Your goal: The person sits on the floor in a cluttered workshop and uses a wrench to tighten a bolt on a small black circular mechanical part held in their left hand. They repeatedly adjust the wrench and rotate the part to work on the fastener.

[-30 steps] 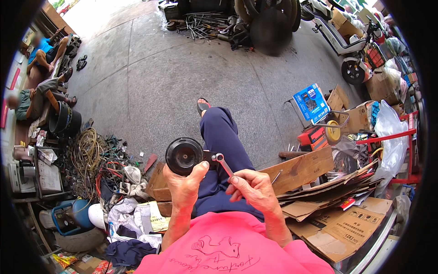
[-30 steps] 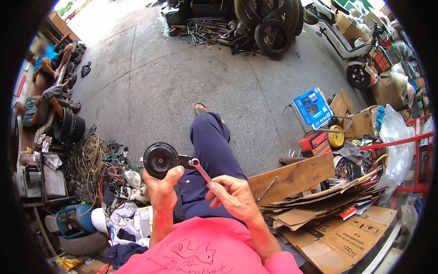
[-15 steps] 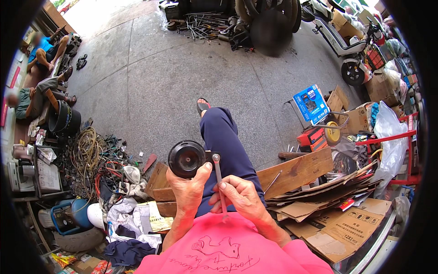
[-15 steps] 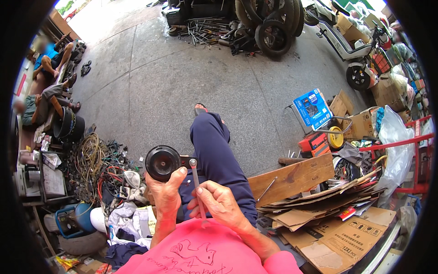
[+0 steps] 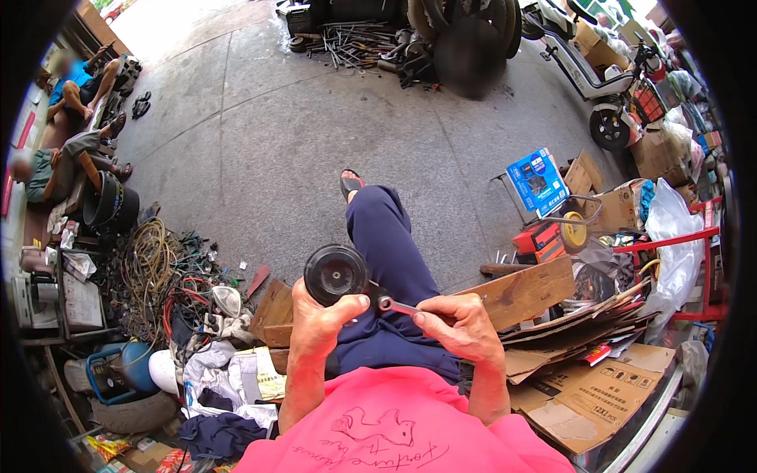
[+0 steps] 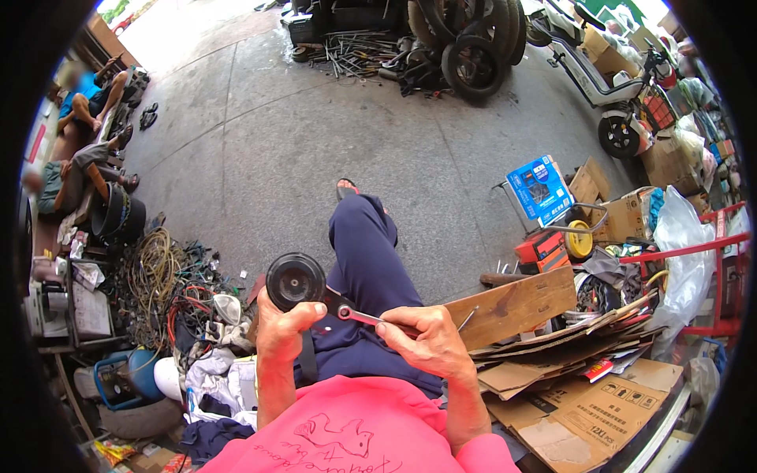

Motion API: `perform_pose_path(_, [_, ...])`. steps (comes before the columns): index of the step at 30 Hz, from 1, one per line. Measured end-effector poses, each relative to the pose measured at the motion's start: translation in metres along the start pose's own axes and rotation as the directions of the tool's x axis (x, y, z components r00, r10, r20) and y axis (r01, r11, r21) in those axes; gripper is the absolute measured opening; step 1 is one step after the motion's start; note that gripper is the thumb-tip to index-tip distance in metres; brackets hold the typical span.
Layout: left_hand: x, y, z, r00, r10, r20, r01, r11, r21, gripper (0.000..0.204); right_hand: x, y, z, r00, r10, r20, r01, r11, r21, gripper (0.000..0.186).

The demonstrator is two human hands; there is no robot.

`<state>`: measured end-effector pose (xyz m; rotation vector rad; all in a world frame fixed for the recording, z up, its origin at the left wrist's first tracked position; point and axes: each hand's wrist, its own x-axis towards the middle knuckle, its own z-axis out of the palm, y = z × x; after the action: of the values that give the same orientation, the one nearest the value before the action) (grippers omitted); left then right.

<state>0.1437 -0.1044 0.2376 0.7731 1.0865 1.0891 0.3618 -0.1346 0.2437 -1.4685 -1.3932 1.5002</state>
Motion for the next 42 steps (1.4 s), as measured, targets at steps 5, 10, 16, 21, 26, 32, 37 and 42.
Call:
perform_pose_path(5, [0.001, -0.009, 0.016, 0.968, 0.124, -0.217, -0.142, 0.987, -0.070, 0.021, -0.002, 0.000, 0.012, 0.999, 0.049, -0.021, -0.031, 0.859, 0.512, 0.018])
perform_pose_path(10, [-0.005, -0.013, 0.029, 0.930, 0.246, -0.274, -0.254, 0.967, 0.006, 0.021, -0.002, 0.007, 0.036, 0.981, 0.175, 0.080, -0.192, 0.861, 0.471, 0.024])
perform_pose_path(16, [-0.007, -0.019, 0.032, 0.925, 0.235, -0.298, -0.242, 0.970, 0.011, 0.025, -0.003, 0.001, 0.045, 0.960, 0.206, 0.191, -0.280, 0.740, 0.611, 0.025])
perform_pose_path(21, [-0.006, -0.011, 0.034, 0.937, 0.209, -0.279, -0.211, 0.977, 0.025, 0.025, -0.003, -0.002, 0.045, 0.948, 0.204, 0.243, -0.309, 0.767, 0.562, 0.024])
perform_pose_path(26, [0.001, -0.002, 0.004, 0.995, 0.086, -0.054, -0.072, 0.973, 0.218, 0.025, 0.000, 0.008, 0.015, 0.996, -0.087, -0.029, 0.075, 0.951, -0.299, 0.017])
perform_pose_path(32, [-0.001, -0.004, -0.002, 0.998, -0.063, 0.021, 0.064, 0.998, -0.008, 0.027, -0.004, -0.007, -0.002, 1.000, 0.020, 0.014, -0.018, 0.988, -0.156, 0.014])
perform_pose_path(37, [-0.003, -0.013, 0.015, 0.964, 0.211, -0.162, -0.201, 0.976, 0.079, 0.025, -0.004, 0.000, 0.016, 0.992, 0.107, -0.068, -0.082, 0.951, 0.297, 0.017])
perform_pose_path(42, [-0.008, -0.010, 0.026, 0.946, 0.229, -0.230, -0.228, 0.973, 0.032, 0.025, -0.004, -0.003, 0.029, 0.987, 0.157, 0.012, -0.149, 0.903, 0.404, 0.019])
